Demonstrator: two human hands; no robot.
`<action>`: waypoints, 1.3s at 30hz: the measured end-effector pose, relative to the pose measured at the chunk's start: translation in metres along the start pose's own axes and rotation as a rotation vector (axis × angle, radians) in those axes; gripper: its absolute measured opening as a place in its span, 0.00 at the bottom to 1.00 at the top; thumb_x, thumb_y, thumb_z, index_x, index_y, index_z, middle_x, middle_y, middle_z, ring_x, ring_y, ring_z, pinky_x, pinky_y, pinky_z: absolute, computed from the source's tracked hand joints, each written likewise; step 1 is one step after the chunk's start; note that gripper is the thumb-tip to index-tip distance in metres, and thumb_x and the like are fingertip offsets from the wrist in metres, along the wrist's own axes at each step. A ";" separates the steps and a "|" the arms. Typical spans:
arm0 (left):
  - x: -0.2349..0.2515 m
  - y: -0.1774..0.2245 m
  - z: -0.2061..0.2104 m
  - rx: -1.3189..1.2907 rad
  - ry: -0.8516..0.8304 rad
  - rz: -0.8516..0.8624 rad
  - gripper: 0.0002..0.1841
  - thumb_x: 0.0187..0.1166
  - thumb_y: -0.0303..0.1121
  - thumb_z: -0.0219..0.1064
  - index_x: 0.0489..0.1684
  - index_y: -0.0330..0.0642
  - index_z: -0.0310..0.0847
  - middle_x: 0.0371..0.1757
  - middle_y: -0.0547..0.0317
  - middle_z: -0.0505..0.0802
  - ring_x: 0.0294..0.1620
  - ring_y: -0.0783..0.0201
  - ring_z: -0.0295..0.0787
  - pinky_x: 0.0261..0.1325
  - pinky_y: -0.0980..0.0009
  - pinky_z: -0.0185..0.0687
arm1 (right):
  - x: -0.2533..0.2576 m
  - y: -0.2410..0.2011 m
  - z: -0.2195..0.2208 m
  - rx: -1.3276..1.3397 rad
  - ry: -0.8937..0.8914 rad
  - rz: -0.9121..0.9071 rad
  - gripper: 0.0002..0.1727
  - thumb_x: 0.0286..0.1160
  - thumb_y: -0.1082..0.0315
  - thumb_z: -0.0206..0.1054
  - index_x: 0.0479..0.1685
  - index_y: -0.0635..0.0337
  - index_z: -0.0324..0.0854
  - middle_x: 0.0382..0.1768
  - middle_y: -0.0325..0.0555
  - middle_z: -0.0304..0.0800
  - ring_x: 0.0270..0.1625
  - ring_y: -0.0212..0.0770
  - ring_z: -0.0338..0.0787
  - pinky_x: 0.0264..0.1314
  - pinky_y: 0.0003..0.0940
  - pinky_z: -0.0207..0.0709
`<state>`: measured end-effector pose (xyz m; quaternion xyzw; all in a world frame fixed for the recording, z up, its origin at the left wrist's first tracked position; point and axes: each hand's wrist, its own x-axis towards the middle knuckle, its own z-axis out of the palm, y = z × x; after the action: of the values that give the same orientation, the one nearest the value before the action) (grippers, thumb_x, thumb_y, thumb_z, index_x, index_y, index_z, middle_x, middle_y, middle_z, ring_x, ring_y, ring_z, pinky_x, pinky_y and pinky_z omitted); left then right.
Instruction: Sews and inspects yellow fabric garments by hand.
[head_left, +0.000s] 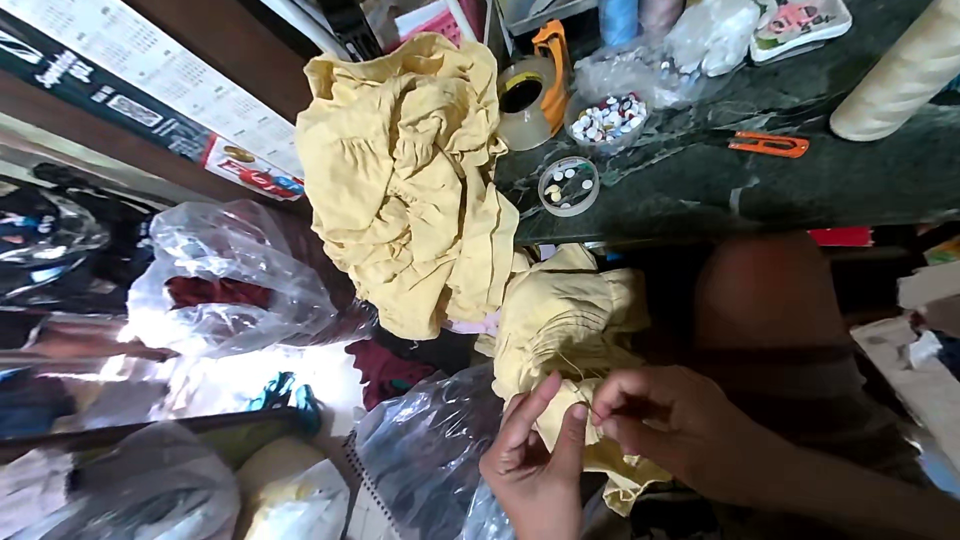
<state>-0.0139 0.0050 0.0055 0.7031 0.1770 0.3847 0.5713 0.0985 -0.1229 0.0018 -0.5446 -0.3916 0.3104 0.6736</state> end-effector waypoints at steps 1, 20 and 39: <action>-0.001 0.000 0.000 0.001 0.001 0.008 0.19 0.62 0.21 0.79 0.53 0.44 0.95 0.51 0.68 0.96 0.52 0.74 0.92 0.57 0.78 0.89 | 0.001 0.002 0.003 0.022 0.014 0.043 0.05 0.81 0.68 0.63 0.43 0.58 0.83 0.34 0.32 0.85 0.33 0.16 0.83 0.36 0.13 0.79; -0.004 -0.005 0.005 0.010 0.008 0.083 0.20 0.63 0.21 0.78 0.55 0.46 0.94 0.51 0.70 0.96 0.52 0.76 0.91 0.57 0.79 0.88 | -0.002 0.002 0.002 0.036 -0.008 0.092 0.05 0.78 0.68 0.63 0.46 0.54 0.82 0.27 0.28 0.78 0.28 0.15 0.78 0.30 0.10 0.73; -0.010 -0.008 0.006 0.052 0.001 0.165 0.20 0.65 0.19 0.76 0.57 0.45 0.93 0.54 0.72 0.97 0.52 0.78 0.93 0.55 0.79 0.89 | 0.009 -0.004 -0.002 -0.284 0.104 -0.079 0.13 0.83 0.61 0.64 0.55 0.59 0.85 0.34 0.37 0.86 0.35 0.21 0.84 0.40 0.15 0.79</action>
<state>-0.0142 -0.0037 -0.0058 0.7297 0.1285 0.4262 0.5191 0.1051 -0.1175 0.0076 -0.6338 -0.4173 0.1965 0.6208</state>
